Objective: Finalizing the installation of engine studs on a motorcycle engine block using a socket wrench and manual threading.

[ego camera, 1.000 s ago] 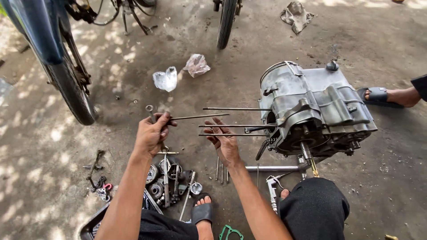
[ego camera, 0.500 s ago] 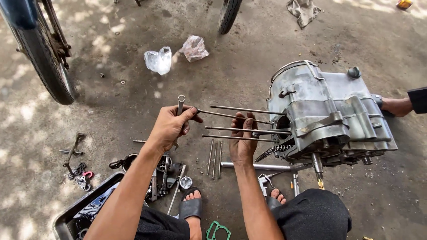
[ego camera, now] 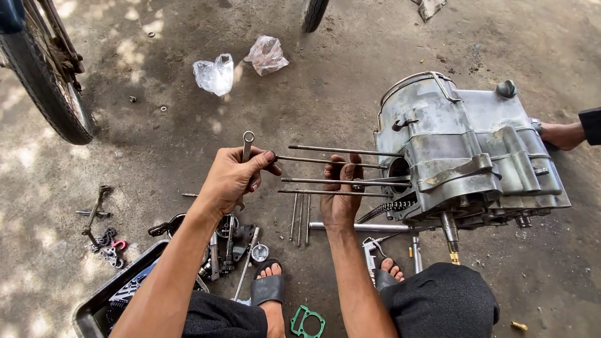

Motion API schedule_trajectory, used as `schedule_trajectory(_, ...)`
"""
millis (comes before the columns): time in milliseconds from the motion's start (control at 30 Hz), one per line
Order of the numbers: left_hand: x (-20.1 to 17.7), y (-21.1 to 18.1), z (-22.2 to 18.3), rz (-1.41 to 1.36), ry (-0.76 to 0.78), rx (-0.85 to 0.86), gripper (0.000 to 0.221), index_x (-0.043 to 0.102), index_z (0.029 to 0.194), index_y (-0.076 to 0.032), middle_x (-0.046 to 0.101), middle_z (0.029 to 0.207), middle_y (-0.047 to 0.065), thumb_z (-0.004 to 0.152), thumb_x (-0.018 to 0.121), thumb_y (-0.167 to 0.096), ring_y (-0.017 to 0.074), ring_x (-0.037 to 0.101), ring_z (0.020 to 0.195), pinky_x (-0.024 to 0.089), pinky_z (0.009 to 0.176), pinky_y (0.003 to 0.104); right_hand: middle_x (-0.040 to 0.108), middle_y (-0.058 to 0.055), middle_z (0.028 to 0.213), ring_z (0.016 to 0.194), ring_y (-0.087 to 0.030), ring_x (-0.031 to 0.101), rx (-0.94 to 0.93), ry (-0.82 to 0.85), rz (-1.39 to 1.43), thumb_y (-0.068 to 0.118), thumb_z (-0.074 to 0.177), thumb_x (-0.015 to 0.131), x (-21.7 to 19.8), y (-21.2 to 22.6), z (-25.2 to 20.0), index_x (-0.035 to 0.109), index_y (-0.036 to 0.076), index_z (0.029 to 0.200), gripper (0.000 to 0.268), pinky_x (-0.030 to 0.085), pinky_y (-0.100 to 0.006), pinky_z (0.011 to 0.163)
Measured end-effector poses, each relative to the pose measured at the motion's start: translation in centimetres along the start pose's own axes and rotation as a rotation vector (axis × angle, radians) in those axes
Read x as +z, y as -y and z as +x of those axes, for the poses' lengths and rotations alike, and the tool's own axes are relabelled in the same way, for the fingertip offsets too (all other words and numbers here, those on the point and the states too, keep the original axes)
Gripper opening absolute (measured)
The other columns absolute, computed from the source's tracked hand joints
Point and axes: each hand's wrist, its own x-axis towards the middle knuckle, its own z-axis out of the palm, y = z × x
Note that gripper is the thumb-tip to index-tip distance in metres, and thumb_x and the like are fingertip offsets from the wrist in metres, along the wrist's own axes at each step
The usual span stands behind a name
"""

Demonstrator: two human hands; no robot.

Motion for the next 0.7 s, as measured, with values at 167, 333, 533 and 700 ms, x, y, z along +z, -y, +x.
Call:
schedule_trajectory(167, 0.1, -0.1, -0.4, 0.026, 0.014, 0.012, 0.022, 0.075, 0.087, 0.003, 0.074, 0.070, 0.020, 0.092, 0.078, -0.018, 0.0065, 0.046, 0.034, 0.026, 0.031, 0.016, 0.074, -0.017, 0.111, 0.092, -0.021, 0.074, 0.011, 0.004, 0.043, 0.022, 0.105, 0.061, 1.2, 0.6, -0.9, 0.061, 0.016, 0.136, 0.031, 0.059, -0.023, 0.076)
schedule_trajectory(333, 0.1, 0.1, -0.3, 0.055, 0.017, 0.081, 0.018, 0.076, 0.095, 0.004, 0.074, 0.072, 0.019, 0.090, 0.080, -0.013, 0.0069, 0.047, 0.036, 0.029, 0.032, 0.017, 0.074, -0.021, 0.114, 0.104, -0.029, 0.075, 0.124, 0.003, 0.064, 0.020, 0.102, 0.064, 6.7, 1.5, -3.6, 0.065, 0.009, 0.126, 0.026, 0.062, -0.035, 0.085)
schedule_trajectory(533, -0.3, 0.9, 0.0, 0.094, 0.026, 0.186, 0.020, 0.078, 0.101, 0.004, 0.070, 0.066, 0.015, 0.084, 0.083, -0.005, 0.0080, 0.046, 0.037, 0.033, 0.035, 0.019, 0.079, -0.024, 0.099, 0.092, -0.032, 0.079, 0.111, -0.098, -0.056, 0.019, 0.100, 0.069, 7.4, 0.3, -3.3, 0.074, 0.008, 0.104, 0.012, 0.066, -0.038, 0.076)
schedule_trajectory(700, 0.3, 0.3, -0.7, 0.072, 0.000, 0.135, 0.025, 0.077, 0.106, 0.001, 0.074, 0.074, 0.016, 0.087, 0.082, -0.013, 0.0084, 0.050, 0.040, 0.040, 0.037, 0.021, 0.079, -0.021, 0.093, 0.088, -0.030, 0.080, 0.076, -0.157, -0.122, 0.016, 0.097, 0.073, 8.8, 1.0, -3.4, 0.077, 0.009, 0.098, 0.008, 0.067, -0.036, 0.076)
